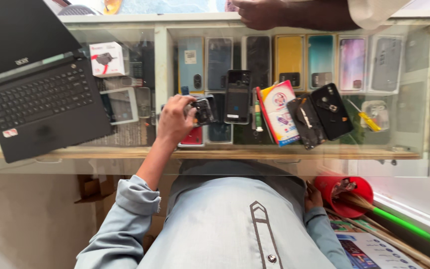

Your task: The person disassembles a smartphone, removes the back cover, and uses a red tool to pry and adjust internal components. They wipe the device with a cloth, reassemble the phone, and test the screen by pressing the power button.

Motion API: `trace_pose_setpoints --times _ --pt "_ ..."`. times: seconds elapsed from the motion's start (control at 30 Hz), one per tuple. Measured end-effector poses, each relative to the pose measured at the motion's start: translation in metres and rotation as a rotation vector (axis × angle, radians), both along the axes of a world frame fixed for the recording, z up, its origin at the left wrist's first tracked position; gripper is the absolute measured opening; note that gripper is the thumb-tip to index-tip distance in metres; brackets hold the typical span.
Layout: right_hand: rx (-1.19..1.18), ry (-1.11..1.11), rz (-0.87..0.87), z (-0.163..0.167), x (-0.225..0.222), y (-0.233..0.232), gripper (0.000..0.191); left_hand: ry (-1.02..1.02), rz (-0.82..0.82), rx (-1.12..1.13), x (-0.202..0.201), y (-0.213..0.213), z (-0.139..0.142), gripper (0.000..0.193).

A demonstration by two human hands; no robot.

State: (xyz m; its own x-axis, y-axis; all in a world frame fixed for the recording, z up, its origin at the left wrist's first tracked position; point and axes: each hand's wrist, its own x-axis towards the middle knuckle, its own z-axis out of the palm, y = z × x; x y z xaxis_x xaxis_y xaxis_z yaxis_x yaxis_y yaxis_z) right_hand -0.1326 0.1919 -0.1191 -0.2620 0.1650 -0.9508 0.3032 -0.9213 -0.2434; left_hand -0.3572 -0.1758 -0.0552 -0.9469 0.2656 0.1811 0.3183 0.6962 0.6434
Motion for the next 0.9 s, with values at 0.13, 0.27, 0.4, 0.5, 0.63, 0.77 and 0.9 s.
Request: trace_pose_setpoints --times 0.13,0.27,0.4,0.5,0.63,0.77,0.9 --pt "-0.118 0.138 0.109 0.029 0.015 0.066 0.049 0.084 0.083 0.032 0.035 0.062 0.003 0.025" --pt "-0.102 0.254 0.306 0.04 0.005 -0.042 0.053 0.028 0.103 0.098 0.016 -0.038 0.022 0.034" --pt "-0.086 0.312 0.346 0.032 0.036 -0.101 0.055 0.048 -0.072 0.01 0.025 -0.085 0.015 0.069" --pt "-0.074 0.334 0.22 0.023 0.07 -0.124 0.048 0.02 -0.217 -0.039 0.044 -0.091 0.008 0.091" --pt "-0.117 0.239 0.032 0.018 0.103 -0.17 0.046 -0.065 -0.318 -0.064 0.06 -0.098 0.004 0.101" --pt "-0.19 0.279 0.114 0.026 0.126 -0.228 0.046 -0.038 -0.505 -0.088 0.068 -0.12 -0.003 0.105" --pt "0.006 0.392 0.133 0.019 0.142 -0.276 0.044 -0.02 -0.7 -0.151 0.061 -0.144 -0.018 0.105"
